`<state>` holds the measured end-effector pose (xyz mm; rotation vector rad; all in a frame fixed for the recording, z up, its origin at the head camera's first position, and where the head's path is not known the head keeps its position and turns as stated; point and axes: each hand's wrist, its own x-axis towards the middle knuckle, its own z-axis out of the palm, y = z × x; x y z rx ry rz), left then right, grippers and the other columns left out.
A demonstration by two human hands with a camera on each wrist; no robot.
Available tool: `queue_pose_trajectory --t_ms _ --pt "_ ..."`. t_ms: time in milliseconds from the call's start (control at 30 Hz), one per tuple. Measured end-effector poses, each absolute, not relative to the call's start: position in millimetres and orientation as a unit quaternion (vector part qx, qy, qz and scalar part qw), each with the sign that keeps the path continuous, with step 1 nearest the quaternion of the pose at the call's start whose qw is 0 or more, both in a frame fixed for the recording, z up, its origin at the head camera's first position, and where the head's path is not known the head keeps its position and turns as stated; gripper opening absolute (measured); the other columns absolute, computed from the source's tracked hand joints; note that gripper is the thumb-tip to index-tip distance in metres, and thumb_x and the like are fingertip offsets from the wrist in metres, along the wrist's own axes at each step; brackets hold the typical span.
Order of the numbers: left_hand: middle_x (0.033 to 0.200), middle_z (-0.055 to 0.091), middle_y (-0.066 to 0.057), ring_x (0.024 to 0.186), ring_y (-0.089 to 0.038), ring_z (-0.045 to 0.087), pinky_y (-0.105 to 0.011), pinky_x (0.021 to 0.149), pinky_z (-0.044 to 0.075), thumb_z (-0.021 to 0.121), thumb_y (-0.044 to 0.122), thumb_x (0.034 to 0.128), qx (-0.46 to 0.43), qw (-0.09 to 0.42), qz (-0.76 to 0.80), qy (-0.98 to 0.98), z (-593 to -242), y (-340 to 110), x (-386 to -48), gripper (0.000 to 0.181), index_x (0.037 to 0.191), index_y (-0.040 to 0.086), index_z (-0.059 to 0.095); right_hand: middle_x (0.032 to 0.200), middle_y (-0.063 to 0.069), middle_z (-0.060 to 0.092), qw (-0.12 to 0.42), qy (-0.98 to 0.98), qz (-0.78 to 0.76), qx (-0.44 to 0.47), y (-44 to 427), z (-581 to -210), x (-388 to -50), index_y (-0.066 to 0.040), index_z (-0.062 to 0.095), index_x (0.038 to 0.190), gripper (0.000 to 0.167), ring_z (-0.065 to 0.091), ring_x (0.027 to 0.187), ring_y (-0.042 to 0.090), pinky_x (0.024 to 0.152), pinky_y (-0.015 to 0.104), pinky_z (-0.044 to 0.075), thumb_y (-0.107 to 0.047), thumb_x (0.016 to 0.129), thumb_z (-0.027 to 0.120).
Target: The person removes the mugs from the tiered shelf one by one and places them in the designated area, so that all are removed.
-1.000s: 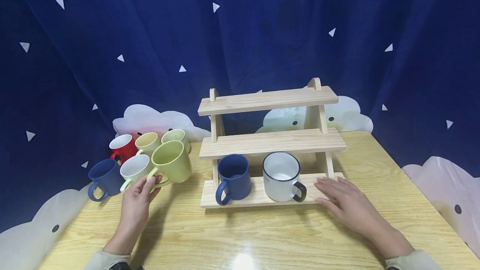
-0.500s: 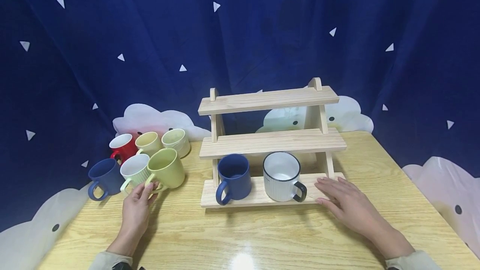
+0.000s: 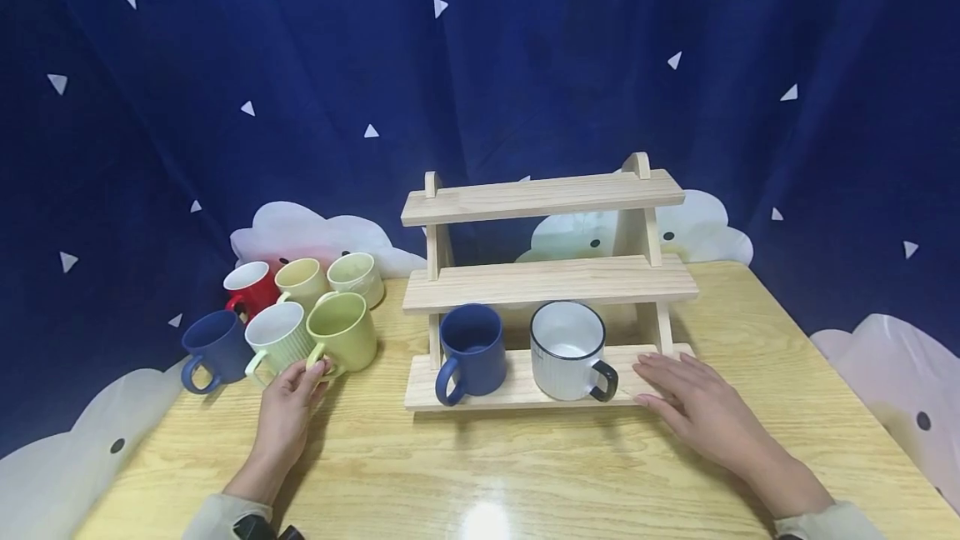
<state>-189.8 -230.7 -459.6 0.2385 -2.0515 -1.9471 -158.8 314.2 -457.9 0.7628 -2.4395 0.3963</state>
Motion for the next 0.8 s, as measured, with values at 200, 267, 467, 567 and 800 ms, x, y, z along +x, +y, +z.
queue_pose_trajectory --t_ms 200,267,467,567,800 --pt "0.121 0.063 -0.024 0.107 -0.019 0.060 -0.019 0.083 0.052 0.060 0.021 0.0992 0.083 0.164 -0.607 -0.773 -457 -234 -191 0.035 0.124 -0.004 0.058 0.128 0.008 0.063 0.277 -0.906 0.147 0.283 314 -457 -158 -0.011 0.067 0.126 0.048 0.052 0.126 0.015 0.117 0.028 0.018 -0.025 0.081 0.079" --pt "0.121 0.062 -0.023 0.108 -0.022 0.058 -0.022 0.081 0.053 0.061 0.023 0.0988 0.086 0.170 -0.589 -0.785 -456 -235 -191 0.037 0.126 -0.002 0.057 0.128 0.008 0.063 0.277 -0.906 0.147 0.283 314 -456 -158 -0.010 0.067 0.125 0.048 0.053 0.125 0.016 0.117 0.028 0.018 -0.025 0.081 0.079" --pt "0.112 0.068 -0.021 0.098 -0.021 0.064 -0.015 0.075 0.050 0.063 0.024 0.0978 0.106 0.180 -0.563 -0.800 -455 -237 -189 0.033 0.118 -0.002 0.063 0.128 0.008 0.063 0.274 -0.906 0.149 0.285 313 -456 -159 -0.010 0.067 0.125 0.048 0.052 0.125 0.015 0.117 0.028 0.017 -0.025 0.082 0.079" --pt "0.108 0.069 -0.021 0.092 -0.017 0.066 -0.011 0.072 0.048 0.064 0.023 0.0971 0.115 0.192 -0.552 -0.803 -454 -238 -189 0.031 0.115 -0.003 0.065 0.128 0.008 0.063 0.272 -0.907 0.148 0.285 313 -456 -160 -0.010 0.067 0.126 0.048 0.052 0.126 0.014 0.117 0.028 0.018 -0.025 0.082 0.079" --pt "0.104 0.071 -0.019 0.086 -0.016 0.067 -0.010 0.066 0.046 0.066 0.022 0.0959 0.118 0.232 -0.510 -0.819 -457 -241 -195 0.028 0.112 -0.001 0.068 0.128 0.008 0.064 0.276 -0.906 0.148 0.283 314 -457 -159 -0.010 0.067 0.125 0.048 0.050 0.127 0.012 0.117 0.028 0.018 -0.025 0.081 0.079"
